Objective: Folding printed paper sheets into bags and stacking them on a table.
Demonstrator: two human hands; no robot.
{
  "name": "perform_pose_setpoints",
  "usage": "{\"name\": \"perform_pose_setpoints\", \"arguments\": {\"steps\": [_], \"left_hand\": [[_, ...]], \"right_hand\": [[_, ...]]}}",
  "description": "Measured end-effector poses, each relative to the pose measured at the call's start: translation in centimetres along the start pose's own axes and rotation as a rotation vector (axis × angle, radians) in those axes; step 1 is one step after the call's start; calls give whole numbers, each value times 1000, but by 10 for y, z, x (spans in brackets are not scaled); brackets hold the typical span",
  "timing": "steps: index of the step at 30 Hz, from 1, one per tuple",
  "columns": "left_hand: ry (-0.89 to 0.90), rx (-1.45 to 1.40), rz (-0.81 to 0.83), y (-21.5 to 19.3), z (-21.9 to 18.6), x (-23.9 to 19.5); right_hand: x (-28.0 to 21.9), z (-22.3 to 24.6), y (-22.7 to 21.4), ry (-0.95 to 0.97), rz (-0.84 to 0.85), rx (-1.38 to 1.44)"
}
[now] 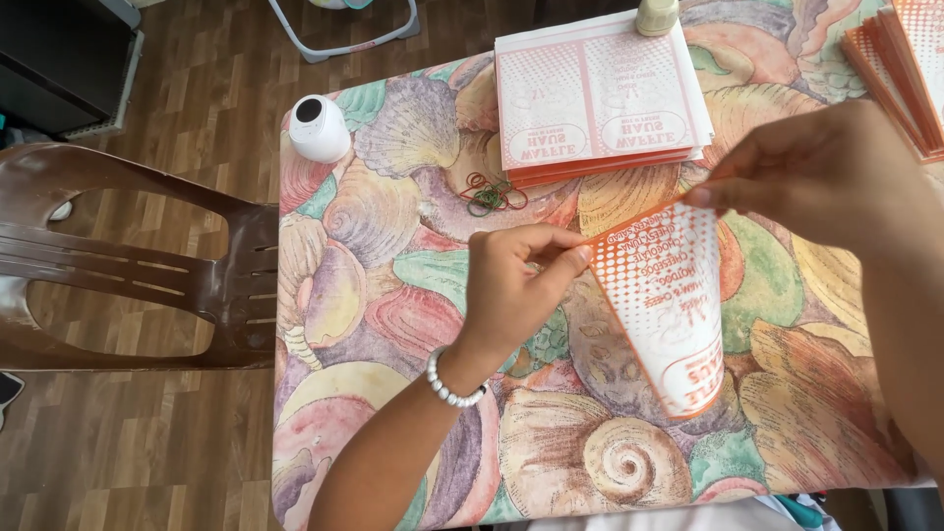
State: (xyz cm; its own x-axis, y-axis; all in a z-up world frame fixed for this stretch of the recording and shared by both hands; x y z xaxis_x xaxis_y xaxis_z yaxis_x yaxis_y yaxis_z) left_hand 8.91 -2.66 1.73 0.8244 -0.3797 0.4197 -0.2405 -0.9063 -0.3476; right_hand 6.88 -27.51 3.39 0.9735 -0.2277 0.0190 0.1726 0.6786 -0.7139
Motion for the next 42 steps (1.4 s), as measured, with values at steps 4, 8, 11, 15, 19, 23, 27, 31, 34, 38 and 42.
{"name": "perform_pose_setpoints", "arguments": {"steps": [4, 8, 11, 15, 19, 23, 27, 31, 34, 38, 42], "left_hand": [[-338, -295, -13, 24, 63, -4], [-459, -242, -156, 22, 107, -10], [-492, -332, -185, 20, 102, -9], [-522, -359, -182, 23, 97, -14], [-561, -362, -197, 24, 98, -16], [-617, -431, -191, 32, 99, -22], [-614, -458, -186, 40, 97, -29], [-681, -392, -45, 41, 80, -30], [-300, -61, 9, 32, 63, -16], [320, 524, 331, 75, 54, -26], [307, 701, 569, 98, 73, -43]], "right_hand": [[10, 5, 33, -167, -81, -21], [-37, 52, 78, -779, -198, -175], [-55, 47, 127, -926, -232, -325], [-64, 47, 136, -1040, -333, -470], [-60, 43, 133, -1040, -331, -497], [-61, 38, 128, -1031, -297, -546], [-67, 35, 116, -1045, -251, -580], [-77, 23, 112, -1101, -76, -663], [-85, 5, 120, -1121, 95, -675], [-89, -12, 134, -1116, 215, -697], [-82, -14, 132, -1094, 225, -651]]}}
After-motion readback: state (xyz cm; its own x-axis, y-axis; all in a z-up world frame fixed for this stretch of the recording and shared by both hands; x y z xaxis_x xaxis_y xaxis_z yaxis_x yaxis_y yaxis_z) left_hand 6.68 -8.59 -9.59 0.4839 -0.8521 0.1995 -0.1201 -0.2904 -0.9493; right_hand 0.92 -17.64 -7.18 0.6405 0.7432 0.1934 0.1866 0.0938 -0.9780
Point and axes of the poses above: each hand's wrist, its own x-axis towards the middle knuckle, its own y-axis out of the palm, z = x × y, the point moved 8 cm from there along x, towards the middle knuckle, and after that the axes turned 1 degree about z, right-handed, at the moved point
